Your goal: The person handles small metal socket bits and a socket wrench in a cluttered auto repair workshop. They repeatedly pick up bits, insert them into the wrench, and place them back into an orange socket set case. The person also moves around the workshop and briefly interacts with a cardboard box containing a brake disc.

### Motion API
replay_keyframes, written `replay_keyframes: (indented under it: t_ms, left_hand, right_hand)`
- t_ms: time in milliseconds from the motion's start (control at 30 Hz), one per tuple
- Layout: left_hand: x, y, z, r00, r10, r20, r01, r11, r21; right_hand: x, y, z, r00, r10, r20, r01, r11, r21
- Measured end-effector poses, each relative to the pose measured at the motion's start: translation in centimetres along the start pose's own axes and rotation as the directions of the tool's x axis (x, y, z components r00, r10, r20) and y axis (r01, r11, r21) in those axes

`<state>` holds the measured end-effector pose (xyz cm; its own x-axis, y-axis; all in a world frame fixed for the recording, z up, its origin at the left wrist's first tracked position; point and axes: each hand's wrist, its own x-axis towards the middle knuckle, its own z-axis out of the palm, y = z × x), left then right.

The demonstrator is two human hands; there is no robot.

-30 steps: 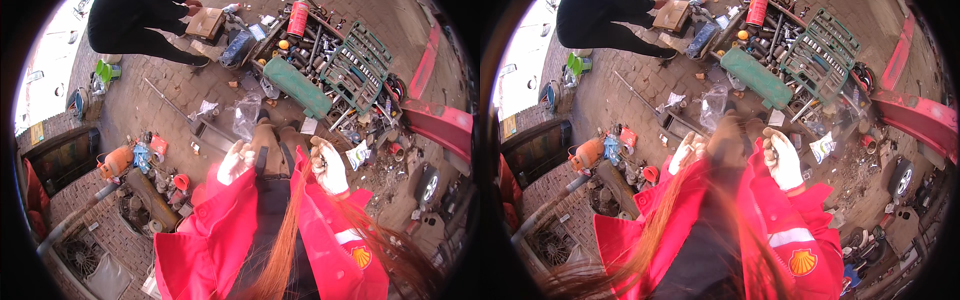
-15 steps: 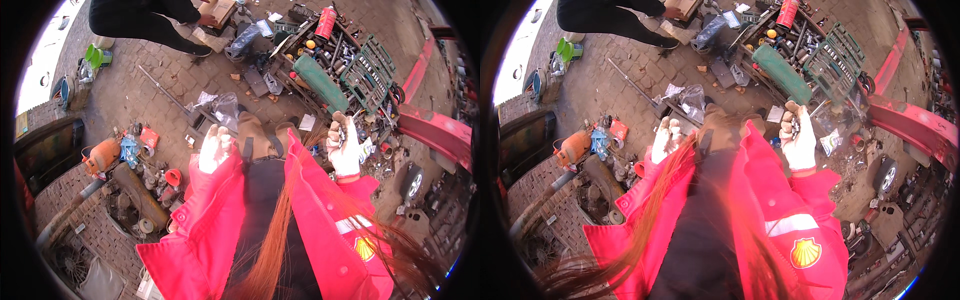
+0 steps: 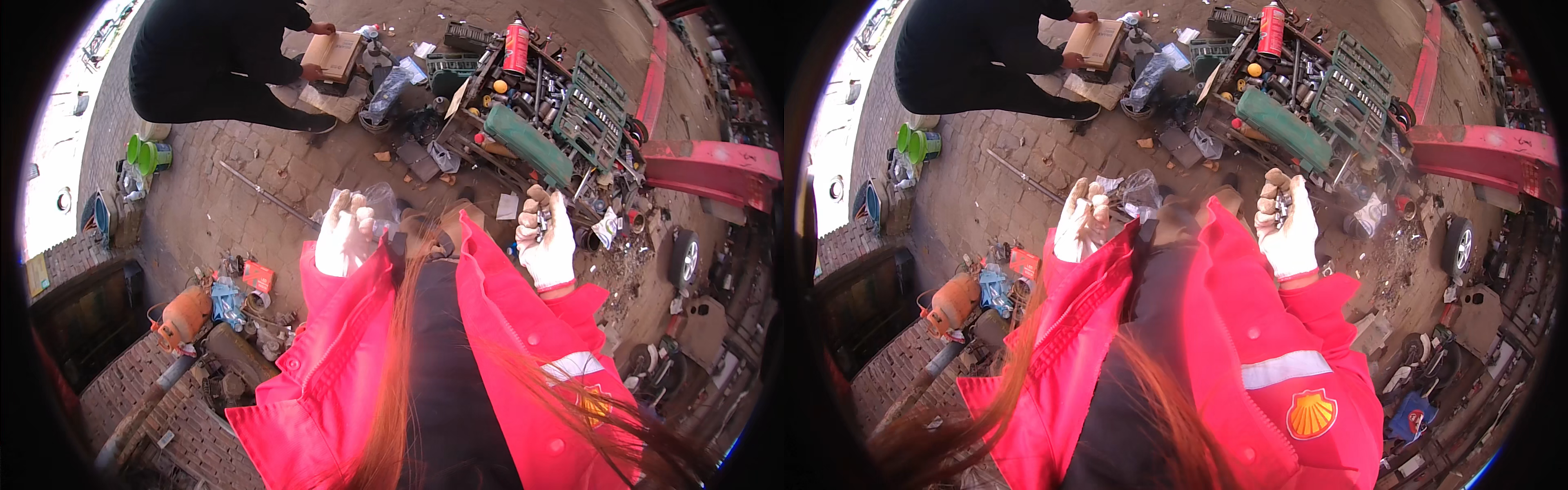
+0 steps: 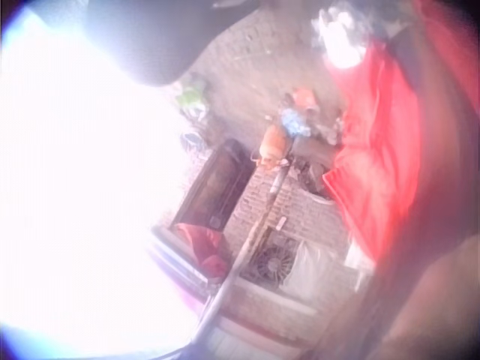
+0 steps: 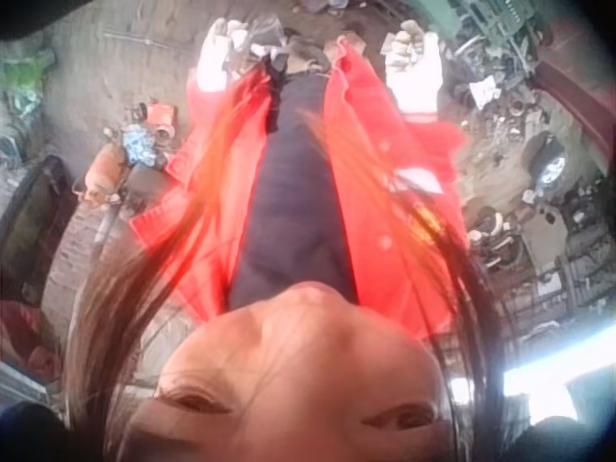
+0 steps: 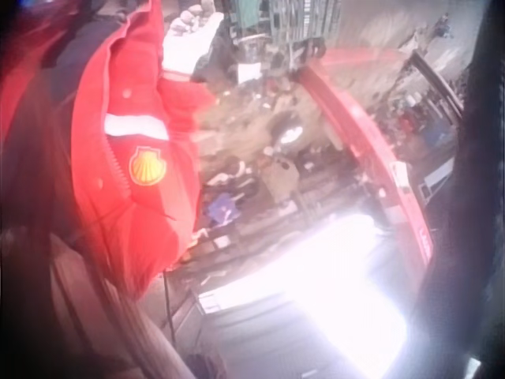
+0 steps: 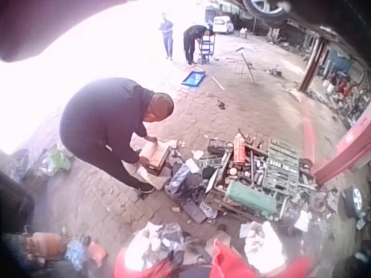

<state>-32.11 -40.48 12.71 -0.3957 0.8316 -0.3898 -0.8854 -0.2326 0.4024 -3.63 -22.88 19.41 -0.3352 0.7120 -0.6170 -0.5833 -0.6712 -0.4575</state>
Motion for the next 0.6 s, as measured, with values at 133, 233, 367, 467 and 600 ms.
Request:
replay_keyframes:
  t_ms: [133,233,367,467,600]
  left_hand:
    - [2.0,-0.1,1.7,0.998,0.056,0.004,-0.056,0.997,0.058]
    - [2.8,-0.1,2.5,0.995,0.034,0.097,-0.042,0.996,0.075]
    - [3.1,0.6,3.5,0.972,-0.027,0.233,0.011,0.997,0.071]
    - [3.7,1.0,4.6,0.992,-0.027,0.123,0.006,0.987,0.163]
    - [5.7,0.7,6.3,0.998,-0.041,0.039,0.03,0.97,0.243]
  right_hand:
    - [0.0,0.3,0.0,0.989,-0.073,-0.128,0.071,0.997,-0.021]
    - [0.9,0.0,0.5,0.983,-0.11,-0.145,0.106,0.994,-0.031]
    - [3.0,-0.6,1.6,0.992,-0.097,-0.08,0.096,0.995,-0.017]
    - [5.0,-1.3,2.5,1.0,-0.004,0.008,0.004,1.0,0.007]
    - [8.2,-2.7,3.8,0.987,0.141,0.08,-0.139,0.99,-0.029]
